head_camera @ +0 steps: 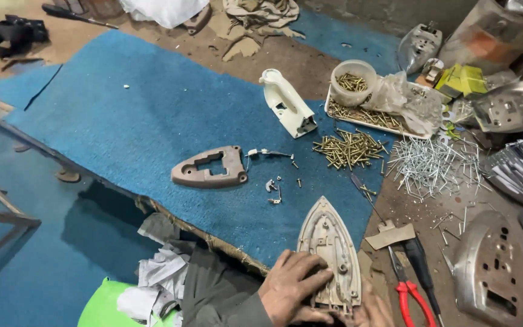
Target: Assembling the internal components and base plate of an electric iron using manual tools
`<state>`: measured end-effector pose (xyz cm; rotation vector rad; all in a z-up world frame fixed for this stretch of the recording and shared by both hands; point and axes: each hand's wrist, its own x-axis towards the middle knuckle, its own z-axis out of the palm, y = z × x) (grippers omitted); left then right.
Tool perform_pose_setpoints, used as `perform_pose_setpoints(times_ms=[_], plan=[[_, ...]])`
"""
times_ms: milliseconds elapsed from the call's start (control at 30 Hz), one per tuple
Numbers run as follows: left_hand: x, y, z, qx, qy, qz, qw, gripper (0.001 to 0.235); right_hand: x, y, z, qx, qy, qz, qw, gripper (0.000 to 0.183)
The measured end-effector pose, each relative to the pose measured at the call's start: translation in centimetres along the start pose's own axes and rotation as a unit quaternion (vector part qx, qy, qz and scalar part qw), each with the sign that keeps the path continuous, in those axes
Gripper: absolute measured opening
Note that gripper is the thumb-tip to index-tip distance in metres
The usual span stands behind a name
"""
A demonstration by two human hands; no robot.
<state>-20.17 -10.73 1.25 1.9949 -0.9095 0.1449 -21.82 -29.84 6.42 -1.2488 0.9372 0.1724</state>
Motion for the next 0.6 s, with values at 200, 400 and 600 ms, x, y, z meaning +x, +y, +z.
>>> perform_pose_setpoints(times_ms=[200, 400, 600], plan=[[-1.3, 0.7, -2.8, -0.208, 0.043, -0.181, 0.96, 0.106, 6.8, 4.6, -4.0, -0.338, 0.005, -0.066, 0.939, 0.062], [-2.4, -1.2, 1.0, -0.686, 0.197, -0.223, 0.664, 0.1, 7.8, 13.0, -5.6, -0.605, -0.185, -0.641, 0.436, 0.058], [-1.8, 0.1, -2.4, -0.842, 0.227, -0.292, 0.393, 0.109, -0.7, 2.9, 1.8, -0.577, -0.281, -0.372, 0.671, 0.038]])
